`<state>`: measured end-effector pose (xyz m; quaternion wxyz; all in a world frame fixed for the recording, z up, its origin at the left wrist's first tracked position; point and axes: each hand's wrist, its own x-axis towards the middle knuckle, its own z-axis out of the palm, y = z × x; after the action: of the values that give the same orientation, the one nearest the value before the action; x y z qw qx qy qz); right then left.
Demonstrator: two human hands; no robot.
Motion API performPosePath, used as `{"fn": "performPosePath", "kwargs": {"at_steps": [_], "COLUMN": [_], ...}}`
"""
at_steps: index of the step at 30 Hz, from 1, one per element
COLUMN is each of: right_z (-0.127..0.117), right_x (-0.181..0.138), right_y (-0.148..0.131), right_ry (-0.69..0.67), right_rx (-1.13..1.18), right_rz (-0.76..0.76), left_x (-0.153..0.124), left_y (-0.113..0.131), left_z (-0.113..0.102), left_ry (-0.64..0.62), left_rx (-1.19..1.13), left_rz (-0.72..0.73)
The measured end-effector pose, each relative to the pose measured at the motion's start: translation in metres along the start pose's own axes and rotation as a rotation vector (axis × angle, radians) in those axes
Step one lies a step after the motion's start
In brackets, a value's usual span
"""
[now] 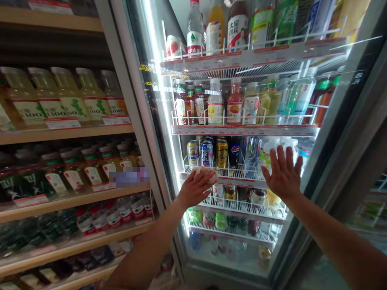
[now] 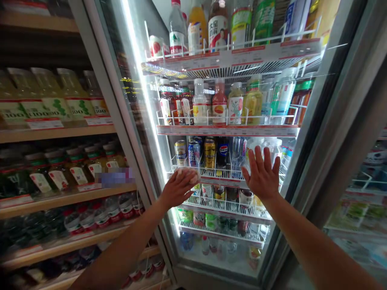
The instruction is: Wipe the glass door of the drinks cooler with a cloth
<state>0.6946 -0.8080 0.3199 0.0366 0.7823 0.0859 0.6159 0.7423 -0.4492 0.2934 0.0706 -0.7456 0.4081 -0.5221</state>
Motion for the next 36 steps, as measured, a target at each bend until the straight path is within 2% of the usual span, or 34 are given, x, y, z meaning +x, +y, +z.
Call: {"fn": "performPosePath", "kwargs": {"at_steps": [1, 4, 6, 7, 8, 11, 12, 13, 14, 18, 20, 21, 22, 24, 25, 26, 27, 30, 31, 32, 33, 34, 36], "right_z": [0.0, 0.001, 0.001, 0.001, 0.001, 0.0, 0.0, 0.0, 0.0, 0.001, 0.001, 0.001, 0.001, 0.001, 0.0, 0.0, 0.0, 0.0, 0.0, 0.0, 0.0, 0.0, 0.0], "right_x": [0.0, 0.001, 0.001, 0.001, 0.001, 0.001, 0.001, 0.001, 0.001, 0.001, 0.001, 0.001, 0.001, 0.001, 0.001, 0.001, 0.001, 0.001, 0.001, 0.0, 0.0, 0.0, 0.0], "right_y": [0.0, 0.0, 0.0, -0.001, -0.001, -0.001, -0.001, -0.001, -0.001, 0.0, 0.001, 0.001, 0.001, 0.002, 0.002, 0.002, 0.002, 0.002, 0.002, 0.002, 0.002, 0.002, 0.002], "right_ry": [0.001, 0.012, 0.014, 0.015, 0.015, 0.013, 0.015, 0.015, 0.014, 0.014, 0.016, 0.019, 0.016, 0.008, 0.005, 0.003, 0.0, -0.002, -0.001, 0.001, 0.003, 0.008, 0.017], "right_rx": [-0.002, -0.017, -0.02, -0.02, -0.018, -0.017, -0.018, -0.018, -0.018, -0.013, -0.014, -0.014, -0.015, -0.018, -0.019, -0.02, -0.021, -0.014, -0.01, -0.006, -0.005, -0.005, -0.008], "right_rz": [-0.003, -0.005, -0.002, 0.001, 0.003, 0.005, 0.004, 0.001, -0.002, -0.003, 0.002, 0.003, 0.002, 0.0, -0.002, -0.001, 0.0, 0.001, 0.001, 0.0, -0.002, -0.004, -0.01], "left_x": [0.006, 0.039, 0.058, 0.063, 0.065, 0.057, 0.055, 0.056, 0.058, 0.087, 0.097, 0.1, 0.101, 0.103, 0.106, 0.111, 0.117, 0.137, 0.14, 0.14, 0.137, 0.132, 0.119], "left_y": [-0.006, -0.039, -0.047, -0.043, -0.034, 0.001, 0.007, 0.008, 0.003, -0.032, -0.032, -0.026, -0.017, -0.002, 0.0, -0.002, -0.008, -0.029, -0.031, -0.029, -0.023, -0.014, 0.002], "left_z": [-0.002, -0.014, -0.019, -0.019, -0.017, -0.005, -0.002, -0.002, -0.003, -0.021, -0.023, -0.022, -0.02, -0.016, -0.015, -0.017, -0.02, -0.034, -0.036, -0.036, -0.035, -0.032, -0.024], "left_ry": [0.027, 0.185, 0.265, 0.276, 0.26, 0.118, 0.08, 0.059, 0.062, 0.246, 0.307, 0.29, 0.235, 0.077, 0.02, -0.001, 0.019, 0.215, 0.257, 0.276, 0.262, 0.217, 0.093], "left_rx": [0.012, 0.042, 0.024, 0.013, 0.006, 0.01, 0.018, 0.024, 0.026, -0.006, -0.031, -0.045, -0.061, -0.071, -0.06, -0.042, -0.022, 0.002, -0.002, -0.008, -0.017, -0.031, -0.057], "left_rz": [-0.059, -0.446, -0.576, -0.565, -0.492, -0.04, 0.071, 0.105, 0.052, -0.462, -0.541, -0.491, -0.375, -0.063, 0.045, 0.075, 0.02, -0.38, -0.464, -0.488, -0.438, -0.319, -0.003]}}
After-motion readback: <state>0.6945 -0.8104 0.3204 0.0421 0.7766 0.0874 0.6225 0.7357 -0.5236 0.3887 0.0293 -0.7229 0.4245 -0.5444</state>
